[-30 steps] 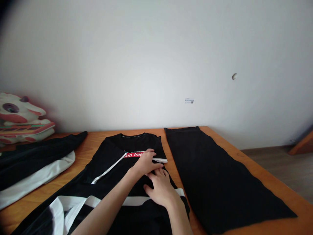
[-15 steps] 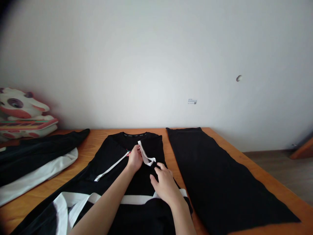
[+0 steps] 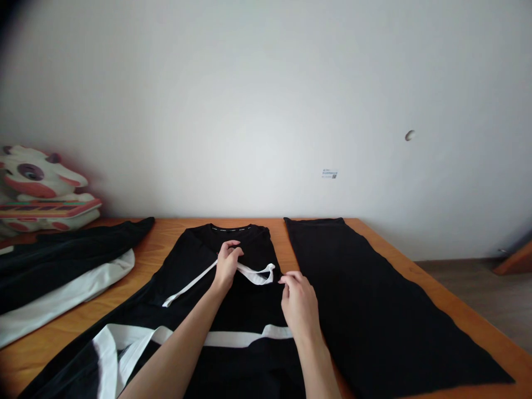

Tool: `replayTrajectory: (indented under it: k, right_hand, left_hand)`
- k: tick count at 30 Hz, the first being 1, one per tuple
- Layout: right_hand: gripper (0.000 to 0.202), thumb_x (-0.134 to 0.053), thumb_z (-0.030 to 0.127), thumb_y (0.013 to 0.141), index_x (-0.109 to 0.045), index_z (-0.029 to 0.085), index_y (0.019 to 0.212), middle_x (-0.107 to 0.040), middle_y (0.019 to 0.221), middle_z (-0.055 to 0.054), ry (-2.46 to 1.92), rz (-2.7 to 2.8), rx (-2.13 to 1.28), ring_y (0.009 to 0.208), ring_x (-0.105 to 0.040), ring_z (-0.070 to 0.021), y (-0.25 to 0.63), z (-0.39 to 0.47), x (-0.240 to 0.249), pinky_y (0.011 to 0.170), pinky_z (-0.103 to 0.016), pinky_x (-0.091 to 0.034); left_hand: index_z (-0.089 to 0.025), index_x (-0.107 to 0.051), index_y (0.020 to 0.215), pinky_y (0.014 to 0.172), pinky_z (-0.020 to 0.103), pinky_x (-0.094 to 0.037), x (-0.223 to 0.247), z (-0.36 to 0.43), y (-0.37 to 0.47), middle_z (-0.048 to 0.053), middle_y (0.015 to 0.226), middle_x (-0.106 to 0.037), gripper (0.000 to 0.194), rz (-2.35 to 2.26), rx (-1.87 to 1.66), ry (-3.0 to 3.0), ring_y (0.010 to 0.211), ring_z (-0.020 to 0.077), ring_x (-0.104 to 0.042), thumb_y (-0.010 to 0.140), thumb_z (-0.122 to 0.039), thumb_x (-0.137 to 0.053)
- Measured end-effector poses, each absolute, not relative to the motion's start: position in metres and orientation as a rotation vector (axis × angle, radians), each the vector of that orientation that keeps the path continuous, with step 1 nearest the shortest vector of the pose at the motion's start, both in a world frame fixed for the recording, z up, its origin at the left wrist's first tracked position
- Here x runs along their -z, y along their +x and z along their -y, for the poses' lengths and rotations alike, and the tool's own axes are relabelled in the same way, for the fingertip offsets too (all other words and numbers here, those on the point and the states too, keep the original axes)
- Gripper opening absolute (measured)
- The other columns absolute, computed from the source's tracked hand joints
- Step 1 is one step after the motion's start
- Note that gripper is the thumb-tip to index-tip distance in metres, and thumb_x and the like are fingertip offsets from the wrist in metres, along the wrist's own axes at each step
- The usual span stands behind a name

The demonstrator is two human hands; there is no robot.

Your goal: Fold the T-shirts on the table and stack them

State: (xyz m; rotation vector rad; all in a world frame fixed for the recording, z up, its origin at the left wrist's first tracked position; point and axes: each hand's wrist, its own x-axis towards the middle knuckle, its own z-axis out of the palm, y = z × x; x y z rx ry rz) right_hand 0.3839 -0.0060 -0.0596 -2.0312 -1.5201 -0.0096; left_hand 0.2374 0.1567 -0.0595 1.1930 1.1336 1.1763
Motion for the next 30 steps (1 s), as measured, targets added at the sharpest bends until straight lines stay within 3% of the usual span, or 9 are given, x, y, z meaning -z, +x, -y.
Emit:
replayTrajectory:
  k: [3,6,9,14,20,23,26,30]
  right_hand:
    - [0.031,-0.044,0.008,0.086,-0.065,0.025,0.102,-0.068,0.1,-0.004,-2.015,1.535,-0.086,0.095,-0.067,-0.0219,0.386,0.008,0.063,0.082,-0.035,-0.052]
    - [0.05,-0.046,0.004,0.082,-0.063,0.027,0.122,-0.067,0.1,-0.004,-2.029,1.558,-0.125,0.096,-0.065,-0.0215,0.383,0.008,0.065,0.084,-0.033,-0.051]
    - [0.046,-0.046,0.007,0.084,-0.071,0.029,0.116,-0.065,0.105,-0.007,-2.098,1.599,-0.093,0.102,-0.063,-0.0246,0.382,0.008,0.063,0.084,-0.035,-0.052]
    - [0.036,-0.05,0.011,0.087,-0.076,0.027,0.106,-0.063,0.107,-0.009,-2.175,1.612,-0.104,0.102,-0.062,-0.0251,0.38,0.009,0.056,0.086,-0.036,-0.051]
    - [0.052,-0.058,0.012,0.081,-0.063,0.027,0.131,-0.06,0.129,-0.009,-2.01,1.707,-0.174,0.122,-0.055,-0.0279,0.371,0.015,0.046,0.1,-0.041,-0.046]
    - [0.044,-0.06,0.017,0.082,-0.066,0.028,0.125,-0.063,0.127,-0.006,-1.906,1.78,-0.32,0.121,-0.057,-0.0254,0.367,0.018,0.041,0.104,-0.04,-0.043]
    - [0.036,-0.064,0.031,0.086,-0.066,0.027,0.121,-0.064,0.122,-0.006,-1.864,1.737,-0.368,0.116,-0.06,-0.0251,0.363,0.017,0.041,0.101,-0.039,-0.045]
    - [0.028,-0.063,0.042,0.089,-0.061,0.022,0.109,-0.064,0.11,-0.008,-1.916,1.499,-0.26,0.097,-0.066,-0.0237,0.358,0.009,0.049,0.083,-0.035,-0.052]
  left_hand:
    - [-0.023,-0.061,0.088,0.068,0.026,-0.046,0.055,-0.155,0.226,-0.006,0.061,-0.054,0.012,-1.246,-1.134,1.462,0.065,0.0163,-0.061,0.076,-0.02,-0.058]
    - [-0.024,-0.063,0.08,0.073,0.03,-0.046,0.054,-0.157,0.219,-0.004,0.063,-0.059,0.005,-1.351,-1.015,1.677,0.072,0.0204,-0.064,0.075,-0.023,-0.063]
    - [-0.024,-0.065,0.08,0.073,0.029,-0.047,0.055,-0.164,0.214,-0.002,0.067,-0.065,0.007,-1.415,-0.866,1.799,0.075,0.0216,-0.067,0.073,-0.021,-0.065]
    - [-0.023,-0.065,0.09,0.071,0.029,-0.049,0.056,-0.172,0.208,0.0,0.074,-0.071,0.011,-1.499,-0.726,1.911,0.075,0.0206,-0.069,0.08,-0.021,-0.06]
    - [-0.022,-0.067,0.108,0.102,0.041,-0.044,0.055,-0.154,0.218,0.009,0.121,-0.067,0.033,-1.414,-0.757,2.243,0.118,0.0291,-0.059,0.079,-0.009,-0.058]
    - [-0.022,-0.068,0.117,0.11,0.038,-0.041,0.06,-0.146,0.227,0.009,0.134,-0.064,0.037,-1.103,-0.725,2.487,0.125,0.0253,-0.056,0.087,-0.01,-0.051]
    - [-0.019,-0.064,0.13,0.116,0.043,-0.036,0.069,-0.142,0.232,0.011,0.144,-0.059,0.04,-0.88,-0.625,2.666,0.135,0.026,-0.052,0.095,-0.017,-0.044]
    - [-0.018,-0.058,0.138,0.12,0.047,-0.031,0.076,-0.141,0.239,0.012,0.152,-0.053,0.043,-0.993,-0.493,2.702,0.143,0.0286,-0.044,0.099,-0.028,-0.044]
